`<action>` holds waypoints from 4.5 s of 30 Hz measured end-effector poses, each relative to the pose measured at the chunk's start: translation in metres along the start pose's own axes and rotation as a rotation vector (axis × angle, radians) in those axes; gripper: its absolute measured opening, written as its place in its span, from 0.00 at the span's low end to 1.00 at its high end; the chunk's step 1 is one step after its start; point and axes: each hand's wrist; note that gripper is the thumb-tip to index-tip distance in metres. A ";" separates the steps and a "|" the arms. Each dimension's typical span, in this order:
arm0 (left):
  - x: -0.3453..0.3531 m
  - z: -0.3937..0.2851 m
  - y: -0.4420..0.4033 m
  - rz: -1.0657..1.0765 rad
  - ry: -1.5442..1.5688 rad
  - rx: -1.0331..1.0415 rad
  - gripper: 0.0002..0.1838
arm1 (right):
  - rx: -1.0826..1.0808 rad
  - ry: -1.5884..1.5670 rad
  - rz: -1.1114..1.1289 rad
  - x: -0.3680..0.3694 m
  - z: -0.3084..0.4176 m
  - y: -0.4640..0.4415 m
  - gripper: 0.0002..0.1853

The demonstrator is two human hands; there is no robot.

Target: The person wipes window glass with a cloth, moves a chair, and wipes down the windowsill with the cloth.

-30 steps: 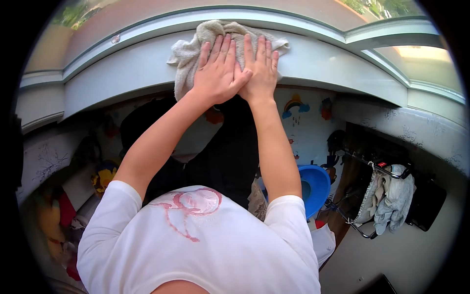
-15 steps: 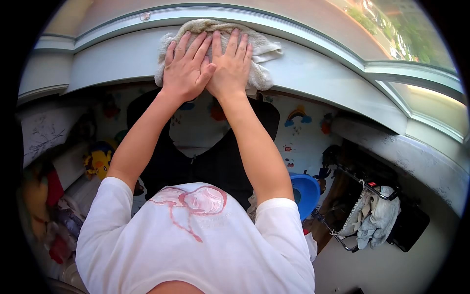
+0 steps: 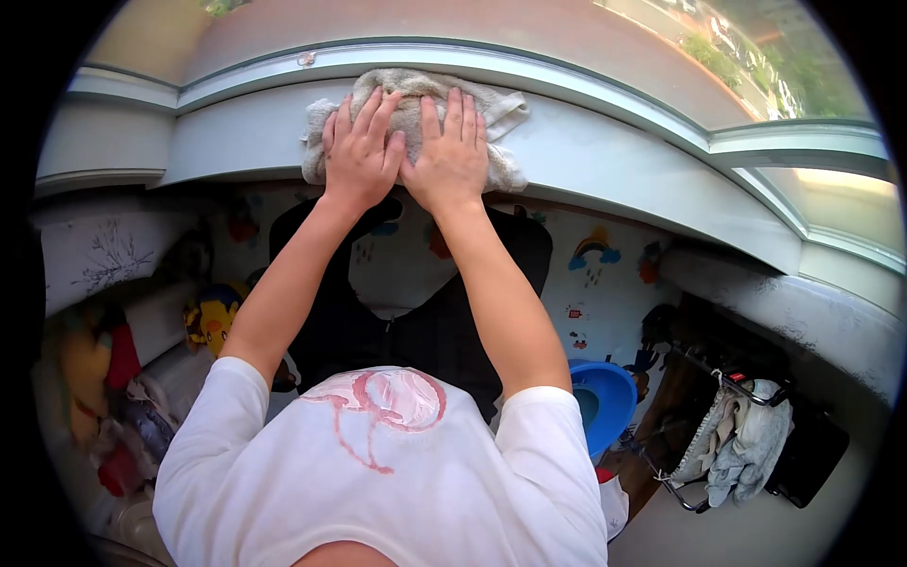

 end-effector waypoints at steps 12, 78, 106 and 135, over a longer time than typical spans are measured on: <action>0.024 -0.029 -0.020 0.011 -0.008 0.149 0.23 | -0.027 0.191 -0.126 -0.033 -0.060 0.000 0.32; 0.029 -0.036 -0.009 0.168 -0.082 0.052 0.31 | 0.098 0.191 -0.120 -0.024 -0.043 0.011 0.32; -0.048 0.030 0.051 0.259 -0.029 0.147 0.40 | -0.083 -0.039 0.005 -0.013 0.028 0.040 0.32; -0.034 0.088 0.015 0.341 -0.071 0.424 0.30 | -0.298 0.043 0.189 -0.005 0.001 -0.005 0.40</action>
Point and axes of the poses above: each hand's wrist, its own y-axis away from the middle knuckle, its own x-axis out of the palm, z = x × y, and after that the axes turned 6 degrees about x, right-handed
